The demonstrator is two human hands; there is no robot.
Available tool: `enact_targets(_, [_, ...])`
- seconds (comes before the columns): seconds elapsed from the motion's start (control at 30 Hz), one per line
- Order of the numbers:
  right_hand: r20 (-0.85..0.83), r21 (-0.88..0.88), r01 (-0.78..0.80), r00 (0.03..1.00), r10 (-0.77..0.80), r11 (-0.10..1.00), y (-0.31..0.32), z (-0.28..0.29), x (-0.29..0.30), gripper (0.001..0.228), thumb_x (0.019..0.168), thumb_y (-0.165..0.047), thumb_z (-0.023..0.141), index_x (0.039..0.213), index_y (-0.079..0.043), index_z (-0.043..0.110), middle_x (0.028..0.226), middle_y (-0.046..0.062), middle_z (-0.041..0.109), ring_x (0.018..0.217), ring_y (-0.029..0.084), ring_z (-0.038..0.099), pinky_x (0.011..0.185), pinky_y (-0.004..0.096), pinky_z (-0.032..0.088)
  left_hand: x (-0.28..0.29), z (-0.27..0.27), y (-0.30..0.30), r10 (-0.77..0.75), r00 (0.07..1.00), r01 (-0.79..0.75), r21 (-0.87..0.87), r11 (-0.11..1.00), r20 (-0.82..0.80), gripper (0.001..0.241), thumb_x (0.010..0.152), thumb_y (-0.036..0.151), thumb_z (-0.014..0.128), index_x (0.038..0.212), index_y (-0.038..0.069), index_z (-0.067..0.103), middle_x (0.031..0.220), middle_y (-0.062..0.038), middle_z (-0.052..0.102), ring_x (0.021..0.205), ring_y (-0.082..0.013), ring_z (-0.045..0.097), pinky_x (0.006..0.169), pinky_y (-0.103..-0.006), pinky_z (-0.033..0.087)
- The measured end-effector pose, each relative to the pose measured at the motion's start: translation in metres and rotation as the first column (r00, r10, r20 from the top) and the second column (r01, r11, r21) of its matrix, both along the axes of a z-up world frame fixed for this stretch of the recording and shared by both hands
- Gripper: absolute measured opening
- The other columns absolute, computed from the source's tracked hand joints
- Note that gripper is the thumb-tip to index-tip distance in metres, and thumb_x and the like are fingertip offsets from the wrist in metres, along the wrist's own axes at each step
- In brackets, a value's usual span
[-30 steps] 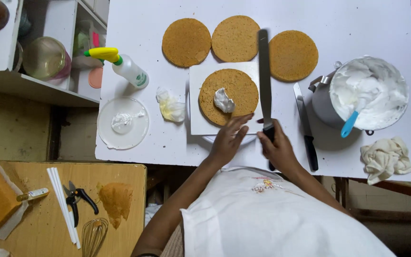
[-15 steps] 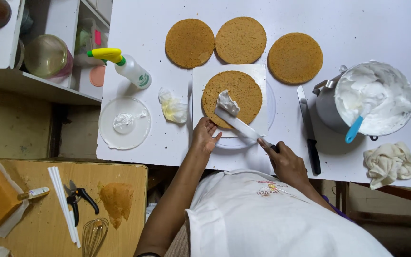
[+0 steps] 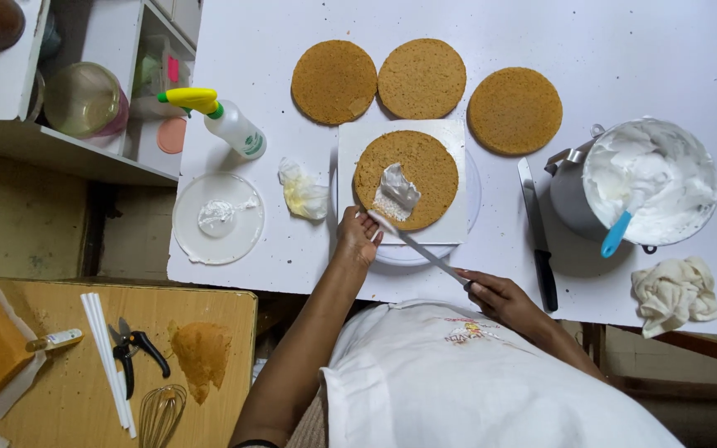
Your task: Applying and smoothing white frosting on a round cake layer using a spatula
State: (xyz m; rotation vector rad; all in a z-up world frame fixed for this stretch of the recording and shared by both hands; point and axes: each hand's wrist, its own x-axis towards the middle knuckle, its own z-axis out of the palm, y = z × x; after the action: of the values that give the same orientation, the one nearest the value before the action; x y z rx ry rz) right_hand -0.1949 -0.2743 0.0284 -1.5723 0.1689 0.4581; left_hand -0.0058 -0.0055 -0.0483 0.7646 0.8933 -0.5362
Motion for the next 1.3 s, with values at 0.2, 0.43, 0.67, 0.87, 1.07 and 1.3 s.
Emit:
enact_targets(0.2, [-0.14,0.346,0.177,0.981,-0.136,0.921,-0.046,-0.017,-0.03,0.041,0.103,-0.01,0.044,0.141,-0.002,0.057,0.059,0.015,0.049,0.034,0.018,0.044,0.023,0.029,0.039,-0.004,-0.003,-0.006,-0.096,0.986,0.077,0.142,0.987,0.134,0.045,0.084,0.024,0.074,0.122,0.011,0.055,0.12,-0.008,0.047,0.118,-0.0258,0.047,0.104,-0.0533,0.036])
enact_targets(0.43, [-0.09,-0.067,0.077,0.992,-0.083,0.995,-0.075,-0.006,-0.047,0.036,0.092,-0.001,0.066,0.127,-0.001,0.075,0.065,0.016,0.066,0.044,0.017,0.053,0.04,0.032,0.043,-0.005,0.075,-0.013,-0.14,0.916,0.077,0.179,0.981,0.375,0.085,0.099,0.009,0.065,0.157,0.03,0.006,0.155,-0.034,0.02,0.135,-0.0543,0.043,0.105,-0.0708,0.039])
enact_targets(0.67, [0.181,-0.808,0.089,0.978,0.101,0.583,-0.009,0.019,0.004,0.029,0.099,-0.034,0.066,0.125,-0.029,0.076,0.093,0.005,0.074,0.076,0.028,0.072,0.061,0.036,0.053,0.043,0.102,-0.014,-0.177,0.903,0.13,0.144,0.981,0.391,0.096,0.086,0.015,0.077,0.161,0.029,0.019,0.133,-0.027,0.038,0.082,-0.0266,0.054,0.057,-0.0331,0.064])
enact_targets(0.87, [0.234,-0.912,0.088,0.913,0.333,0.4,0.021,0.017,0.035,0.027,0.105,-0.029,0.056,0.127,-0.031,0.072,0.089,0.005,0.065,0.067,0.029,0.069,0.058,0.039,0.056,0.056,0.087,-0.007,-0.164,0.913,0.148,0.072,0.986,0.374,0.101,0.083,0.013,0.082,0.161,0.029,0.019,0.123,-0.025,0.049,0.096,-0.0363,0.062,0.067,-0.0458,0.064])
enact_targets(1.07, [0.236,-0.909,0.101,0.924,0.3,0.404,0.007,0.018,0.016,0.028,0.104,-0.029,0.056,0.127,-0.034,0.071,0.086,0.005,0.065,0.064,0.031,0.07,0.055,0.04,0.055,0.047,0.095,-0.003,-0.18,0.916,0.159,0.086,0.983,0.358,0.098,0.084,0.012,0.081,0.161,0.029,0.021,0.124,-0.022,0.045,0.092,-0.0308,0.06,0.065,-0.0415,0.064])
enact_targets(1.3, [0.198,-0.867,0.094,0.966,0.165,0.489,-0.044,0.01,-0.018,0.024,0.098,-0.032,0.065,0.119,-0.032,0.077,0.093,0.006,0.072,0.076,0.032,0.073,0.063,0.039,0.056,0.022,0.083,-0.002,-0.24,0.901,0.183,0.185,0.966,0.361,0.093,0.087,0.009,0.072,0.161,0.032,0.021,0.128,-0.026,0.041,0.084,-0.0281,0.057,0.062,-0.0374,0.066])
